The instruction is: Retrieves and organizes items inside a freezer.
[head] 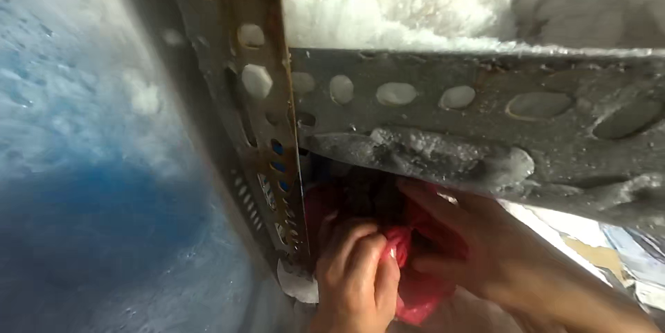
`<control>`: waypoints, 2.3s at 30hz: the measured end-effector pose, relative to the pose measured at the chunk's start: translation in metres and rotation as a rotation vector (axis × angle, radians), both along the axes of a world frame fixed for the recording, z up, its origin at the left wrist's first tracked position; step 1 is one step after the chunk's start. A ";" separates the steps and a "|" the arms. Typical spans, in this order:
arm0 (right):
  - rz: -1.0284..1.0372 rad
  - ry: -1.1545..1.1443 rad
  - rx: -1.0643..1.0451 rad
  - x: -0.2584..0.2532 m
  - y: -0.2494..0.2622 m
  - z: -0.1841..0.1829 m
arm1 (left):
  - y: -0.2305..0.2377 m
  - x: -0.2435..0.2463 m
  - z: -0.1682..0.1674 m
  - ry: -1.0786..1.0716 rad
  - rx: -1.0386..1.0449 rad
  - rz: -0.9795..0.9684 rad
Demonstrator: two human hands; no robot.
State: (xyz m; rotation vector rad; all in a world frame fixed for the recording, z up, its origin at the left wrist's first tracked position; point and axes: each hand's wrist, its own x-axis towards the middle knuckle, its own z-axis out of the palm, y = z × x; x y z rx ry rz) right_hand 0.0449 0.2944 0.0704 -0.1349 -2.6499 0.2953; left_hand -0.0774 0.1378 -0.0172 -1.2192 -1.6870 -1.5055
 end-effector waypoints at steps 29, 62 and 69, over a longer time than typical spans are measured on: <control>-0.135 0.244 -0.312 -0.031 0.021 -0.031 | 0.030 -0.038 0.074 -0.336 -0.686 -0.204; 0.131 0.289 0.106 0.032 -0.034 -0.095 | -0.057 0.014 -0.026 0.359 -0.541 0.151; 0.058 0.299 0.092 0.008 -0.057 -0.091 | -0.061 0.024 -0.066 0.259 -0.272 0.249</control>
